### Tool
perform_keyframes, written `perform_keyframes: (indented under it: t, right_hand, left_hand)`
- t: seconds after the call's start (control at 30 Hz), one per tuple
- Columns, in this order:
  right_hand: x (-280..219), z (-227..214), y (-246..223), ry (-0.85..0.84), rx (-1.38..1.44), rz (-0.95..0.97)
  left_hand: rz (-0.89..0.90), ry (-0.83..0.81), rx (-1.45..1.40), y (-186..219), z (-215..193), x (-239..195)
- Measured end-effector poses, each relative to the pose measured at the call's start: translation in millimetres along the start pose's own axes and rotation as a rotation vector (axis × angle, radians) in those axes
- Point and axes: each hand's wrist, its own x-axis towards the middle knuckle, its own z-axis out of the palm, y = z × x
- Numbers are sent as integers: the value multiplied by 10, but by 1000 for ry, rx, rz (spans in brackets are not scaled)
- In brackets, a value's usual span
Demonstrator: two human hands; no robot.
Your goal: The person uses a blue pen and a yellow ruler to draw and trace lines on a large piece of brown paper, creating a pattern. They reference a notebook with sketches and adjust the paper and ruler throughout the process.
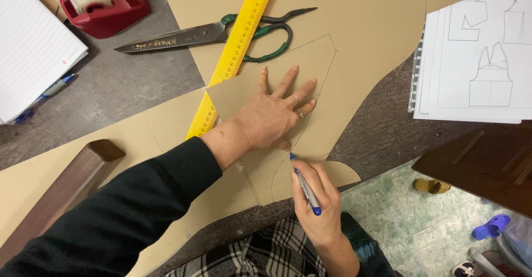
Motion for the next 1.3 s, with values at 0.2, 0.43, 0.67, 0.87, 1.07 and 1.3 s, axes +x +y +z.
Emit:
perform_keyframes:
  t: [0.2,0.43,0.67,0.87,1.07,1.3]
  right_hand:
    - [-41,8,2,-12,19,15]
    - [-63,-45,-1,-43,95,-2]
    - [-63,-183,234,48,213,-44]
    - [132,-439,443,108,287,34]
    - [346,-541,706,56,327,45]
    - [704,-747,906,-161,337,-47]
  left_hand:
    - [-14,8,17,6,5,-13]
    - [-11,50,24,4,50,-10]
    - [-100,218,32,79,354,-148]
    - [-526,756,-548,438,435,-750]
    - [-1129,872,-1100,574,554,-924]
    - [-1359,831,-1185,660,427,-716]
